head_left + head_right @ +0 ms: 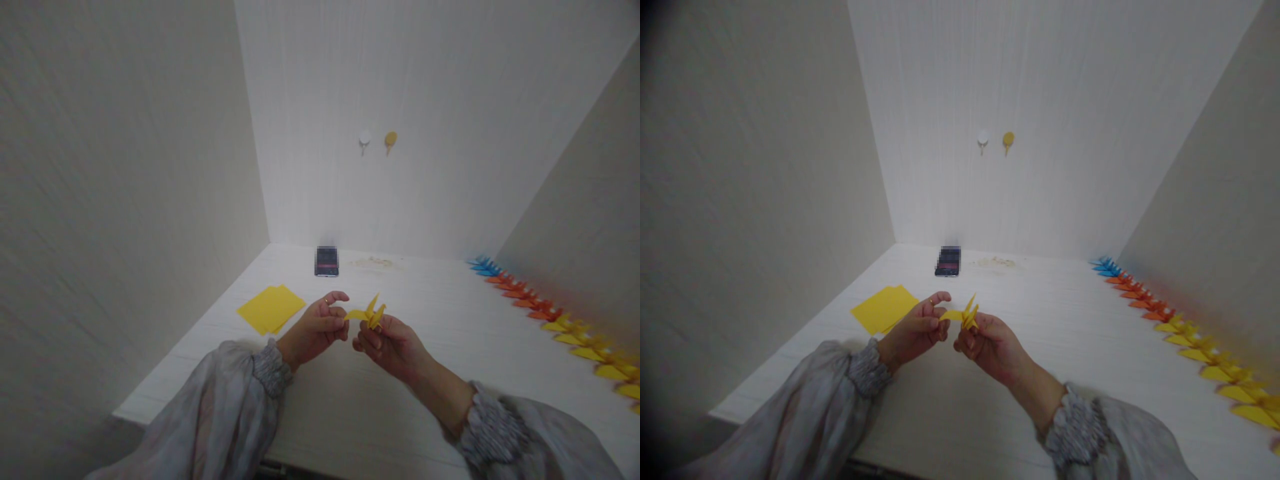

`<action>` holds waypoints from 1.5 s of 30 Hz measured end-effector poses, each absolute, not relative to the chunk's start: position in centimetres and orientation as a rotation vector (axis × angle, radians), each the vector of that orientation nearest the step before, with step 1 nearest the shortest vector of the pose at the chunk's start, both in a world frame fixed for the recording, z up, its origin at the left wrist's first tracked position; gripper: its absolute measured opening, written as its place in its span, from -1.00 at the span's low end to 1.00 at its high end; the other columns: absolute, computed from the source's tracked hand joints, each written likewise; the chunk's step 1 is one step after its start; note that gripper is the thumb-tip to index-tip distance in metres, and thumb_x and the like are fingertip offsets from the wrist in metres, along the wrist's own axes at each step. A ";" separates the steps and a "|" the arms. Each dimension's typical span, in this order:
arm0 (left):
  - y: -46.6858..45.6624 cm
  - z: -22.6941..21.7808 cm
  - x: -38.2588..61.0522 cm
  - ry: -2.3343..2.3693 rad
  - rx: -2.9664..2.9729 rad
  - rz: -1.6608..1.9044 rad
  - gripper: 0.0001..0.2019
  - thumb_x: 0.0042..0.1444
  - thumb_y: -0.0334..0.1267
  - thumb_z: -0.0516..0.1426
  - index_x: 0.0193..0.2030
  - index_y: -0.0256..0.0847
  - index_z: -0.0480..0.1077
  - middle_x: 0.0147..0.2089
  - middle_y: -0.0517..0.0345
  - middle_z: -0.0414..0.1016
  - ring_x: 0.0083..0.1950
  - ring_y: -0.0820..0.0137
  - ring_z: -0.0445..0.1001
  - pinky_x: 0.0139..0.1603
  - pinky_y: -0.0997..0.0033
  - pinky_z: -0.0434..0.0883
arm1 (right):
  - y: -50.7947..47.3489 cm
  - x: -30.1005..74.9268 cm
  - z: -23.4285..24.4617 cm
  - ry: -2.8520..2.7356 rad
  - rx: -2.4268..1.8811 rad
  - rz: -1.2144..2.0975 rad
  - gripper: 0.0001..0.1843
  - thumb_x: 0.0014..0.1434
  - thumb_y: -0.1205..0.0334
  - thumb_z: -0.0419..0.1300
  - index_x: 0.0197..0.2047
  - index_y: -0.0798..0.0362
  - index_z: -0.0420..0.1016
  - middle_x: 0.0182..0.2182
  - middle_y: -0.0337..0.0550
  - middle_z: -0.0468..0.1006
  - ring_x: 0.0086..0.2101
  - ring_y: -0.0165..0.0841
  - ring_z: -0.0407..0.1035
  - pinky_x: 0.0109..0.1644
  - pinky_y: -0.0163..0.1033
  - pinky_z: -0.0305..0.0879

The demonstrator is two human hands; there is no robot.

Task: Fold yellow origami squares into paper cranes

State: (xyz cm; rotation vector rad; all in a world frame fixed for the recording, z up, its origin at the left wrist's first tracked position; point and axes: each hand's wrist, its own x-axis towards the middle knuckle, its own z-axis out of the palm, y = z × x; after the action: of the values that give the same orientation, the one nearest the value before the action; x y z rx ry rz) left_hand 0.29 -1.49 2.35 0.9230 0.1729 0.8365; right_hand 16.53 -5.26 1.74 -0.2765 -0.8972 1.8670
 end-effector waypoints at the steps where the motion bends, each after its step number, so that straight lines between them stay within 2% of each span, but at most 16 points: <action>1: -1.5 2.3 0.3 0.167 0.916 0.839 -0.55 -0.20 -0.45 0.24 -0.15 -0.24 0.20 -0.57 0.34 0.31 -0.54 0.57 0.37 -0.49 0.63 0.30 | -5.3 16.5 1.8 -0.896 -0.280 1.869 -0.82 0.01 0.28 0.15 -0.58 0.13 0.35 -0.69 -0.29 0.34 -0.64 -0.49 0.22 -0.36 -0.26 0.16; 15: -1.5 2.4 0.0 0.098 0.883 0.864 -0.56 -0.21 -0.49 0.23 -0.17 -0.20 0.17 -0.56 0.37 0.29 -0.51 0.61 0.33 -0.41 0.63 0.24 | -5.4 16.3 2.0 -0.899 -0.401 1.838 -0.76 0.00 0.15 0.18 -0.57 0.13 0.39 -0.73 -0.31 0.32 -0.68 -0.50 0.20 -0.42 -0.26 0.14; 17: -1.5 2.4 0.0 0.109 0.901 0.814 -0.57 -0.19 -0.43 0.22 -0.15 -0.21 0.18 -0.54 0.34 0.30 -0.50 0.58 0.35 -0.41 0.60 0.25 | -5.4 16.5 2.0 -0.906 -0.394 1.831 -0.76 -0.01 0.15 0.18 -0.57 0.14 0.39 -0.73 -0.31 0.33 -0.67 -0.49 0.21 -0.43 -0.27 0.14; 21: -1.6 2.7 0.1 0.180 0.929 0.693 -0.63 -0.06 -0.16 0.14 -0.13 -0.27 0.20 -0.49 0.20 0.36 -0.51 0.52 0.35 -0.44 0.51 0.27 | -5.3 16.6 1.8 -0.962 -0.397 1.813 -0.75 0.03 0.16 0.15 -0.57 0.16 0.42 -0.72 -0.26 0.36 -0.65 -0.47 0.25 -0.53 -0.32 0.10; 23: -1.6 2.8 0.2 0.227 0.945 0.676 -0.62 -0.06 -0.13 0.14 -0.14 -0.27 0.20 -0.47 0.17 0.38 -0.51 0.51 0.36 -0.48 0.52 0.25 | -5.3 16.5 1.7 -1.010 -0.409 1.815 -0.72 0.05 0.17 0.13 -0.59 0.17 0.41 -0.72 -0.23 0.37 -0.65 -0.45 0.27 -0.58 -0.33 0.07; 27: -1.7 2.7 0.5 0.270 1.014 0.703 -0.54 -0.20 -0.28 0.24 -0.14 -0.27 0.18 -0.52 0.22 0.40 -0.55 0.53 0.34 -0.52 0.56 0.19 | -5.4 16.4 1.7 -1.042 -0.433 1.842 -0.75 0.04 0.21 0.14 -0.59 0.17 0.39 -0.71 -0.20 0.39 -0.64 -0.44 0.28 -0.63 -0.37 0.06; 31: -1.5 2.5 0.5 0.337 1.020 0.726 -0.51 -0.24 -0.42 0.25 -0.14 -0.28 0.16 -0.55 0.25 0.41 -0.57 0.56 0.33 -0.53 0.59 0.15 | -5.4 16.4 1.7 -1.021 -0.462 1.844 -0.76 0.03 0.23 0.15 -0.60 0.16 0.36 -0.72 -0.21 0.39 -0.67 -0.45 0.27 -0.64 -0.38 0.08; 36: -1.5 2.4 0.4 0.343 1.055 0.675 -0.51 -0.23 -0.41 0.24 -0.12 -0.29 0.17 -0.62 0.28 0.39 -0.64 0.57 0.29 -0.57 0.59 0.13 | -5.4 16.4 1.7 -1.036 -0.475 1.833 -0.76 0.03 0.24 0.15 -0.61 0.17 0.37 -0.72 -0.18 0.40 -0.65 -0.43 0.30 -0.64 -0.38 0.09; 41: -1.6 2.4 0.5 0.352 1.045 0.698 -0.54 -0.26 -0.45 0.26 -0.19 -0.27 0.18 -0.58 0.25 0.42 -0.61 0.57 0.32 -0.53 0.59 0.15 | -5.4 16.4 1.6 -1.042 -0.488 1.832 -0.76 0.03 0.24 0.15 -0.60 0.17 0.38 -0.72 -0.19 0.40 -0.66 -0.45 0.28 -0.61 -0.37 0.12; 45: -1.5 2.5 0.5 0.372 1.023 0.741 -0.60 -0.26 -0.48 0.24 -0.26 -0.26 0.19 -0.56 0.25 0.42 -0.58 0.57 0.32 -0.52 0.59 0.15 | -5.3 16.4 1.5 -1.063 -0.543 1.712 -0.73 0.09 0.15 0.09 -0.49 0.17 0.42 -0.67 -0.19 0.41 -0.63 -0.45 0.28 -0.56 -0.34 0.16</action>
State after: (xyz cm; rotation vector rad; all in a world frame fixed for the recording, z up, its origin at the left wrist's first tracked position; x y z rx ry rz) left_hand 0.53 -1.48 2.46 1.0233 0.3717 0.7406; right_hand 16.37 -5.32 1.49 -0.5432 -1.0632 1.7119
